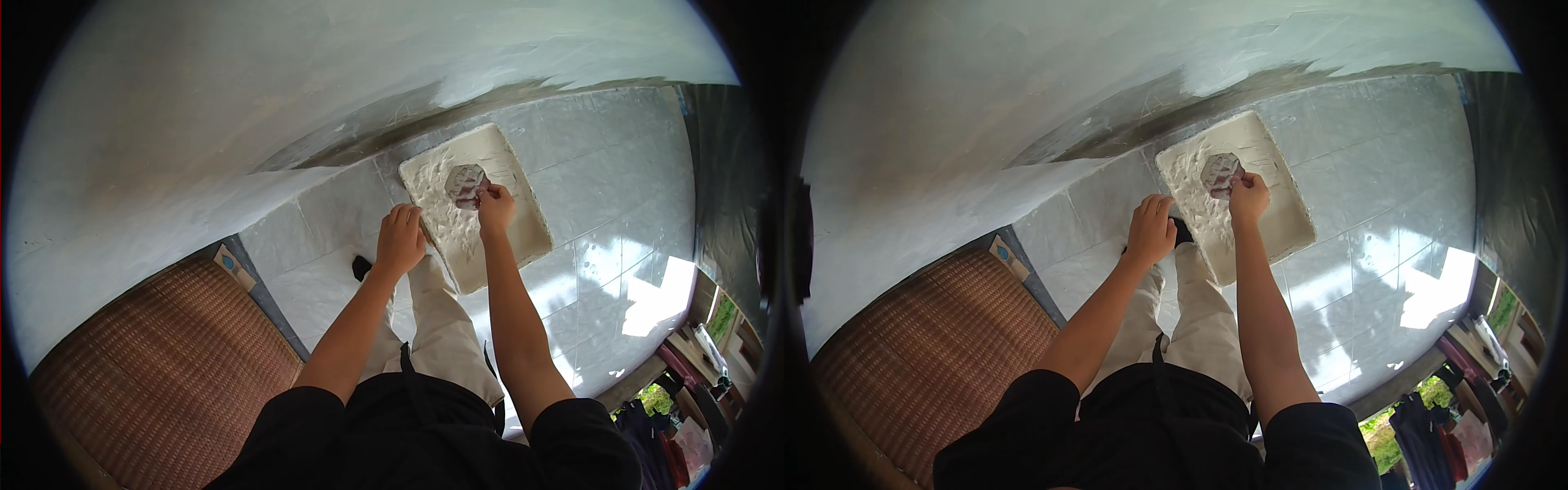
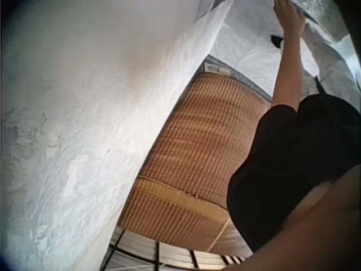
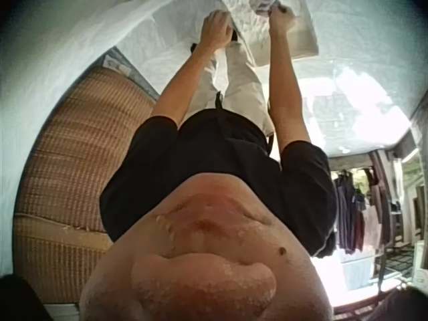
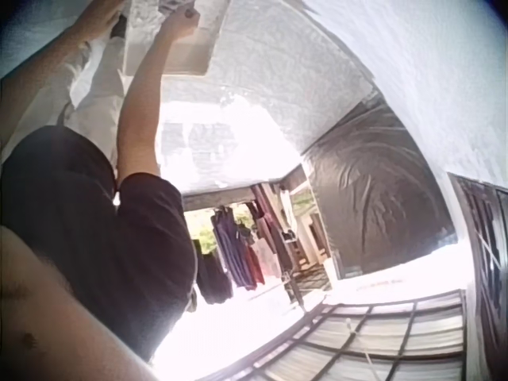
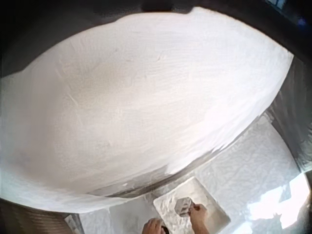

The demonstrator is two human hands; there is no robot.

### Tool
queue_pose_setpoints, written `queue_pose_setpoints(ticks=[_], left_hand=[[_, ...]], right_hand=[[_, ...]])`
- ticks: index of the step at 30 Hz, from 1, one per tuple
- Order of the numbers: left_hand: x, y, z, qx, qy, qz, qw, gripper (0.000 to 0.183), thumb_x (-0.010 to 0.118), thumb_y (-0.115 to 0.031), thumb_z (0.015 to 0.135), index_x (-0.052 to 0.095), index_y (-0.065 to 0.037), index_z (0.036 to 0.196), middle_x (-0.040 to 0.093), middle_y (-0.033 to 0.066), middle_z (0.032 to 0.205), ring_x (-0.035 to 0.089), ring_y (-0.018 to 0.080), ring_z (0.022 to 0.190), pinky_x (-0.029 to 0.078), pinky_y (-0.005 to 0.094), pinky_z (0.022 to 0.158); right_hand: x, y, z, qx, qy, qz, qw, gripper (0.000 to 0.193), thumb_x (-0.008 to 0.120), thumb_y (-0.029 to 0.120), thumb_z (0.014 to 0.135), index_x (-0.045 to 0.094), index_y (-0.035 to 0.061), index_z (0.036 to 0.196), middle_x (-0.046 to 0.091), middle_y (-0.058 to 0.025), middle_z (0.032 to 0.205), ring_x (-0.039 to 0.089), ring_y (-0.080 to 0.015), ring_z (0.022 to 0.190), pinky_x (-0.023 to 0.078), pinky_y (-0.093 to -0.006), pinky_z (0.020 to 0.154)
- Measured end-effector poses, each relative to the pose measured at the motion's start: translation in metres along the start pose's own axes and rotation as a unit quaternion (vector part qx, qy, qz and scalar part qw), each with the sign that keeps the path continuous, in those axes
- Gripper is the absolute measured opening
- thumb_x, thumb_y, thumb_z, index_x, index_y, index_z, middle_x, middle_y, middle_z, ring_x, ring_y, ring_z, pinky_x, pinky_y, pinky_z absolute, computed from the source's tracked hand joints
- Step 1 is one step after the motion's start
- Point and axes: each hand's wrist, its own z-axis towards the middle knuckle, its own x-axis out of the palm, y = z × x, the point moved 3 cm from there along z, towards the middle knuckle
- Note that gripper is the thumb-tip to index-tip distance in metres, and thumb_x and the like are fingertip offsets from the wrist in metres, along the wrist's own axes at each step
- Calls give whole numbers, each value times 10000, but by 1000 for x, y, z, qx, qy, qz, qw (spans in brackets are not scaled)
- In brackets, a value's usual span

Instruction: The person applies wall putty to a damaged exterior wall surface using a scraper.

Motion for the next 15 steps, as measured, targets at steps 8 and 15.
queue_pose_setpoints(ticks=[8, 15], left_hand=[[5, 6, 12, 2, -3, -4, 1000, 428, 589, -48, 769, 511, -16, 1189, 534, 153, 1203, 485, 337, 1181, 418, 459, 958], [4, 13, 5, -7, 1, -4, 1000, 431, 593, -43, 767, 512, -22, 1190, 531, 153, 1203, 484, 336, 1181, 416, 458, 957]], right_hand=[[24, -1, 10, -71, -4, -95, 993, 142, 717, 98, 772, 686, 3, 874, 708, -120, 761, 689, -222, 691, 531, -342, 681], [35, 8, 8, -137, -9, -175, 975, 145, 711, 125, 766, 685, 4, 840, 700, -145, 749, 691, -281, 704, 530, -361, 703]])
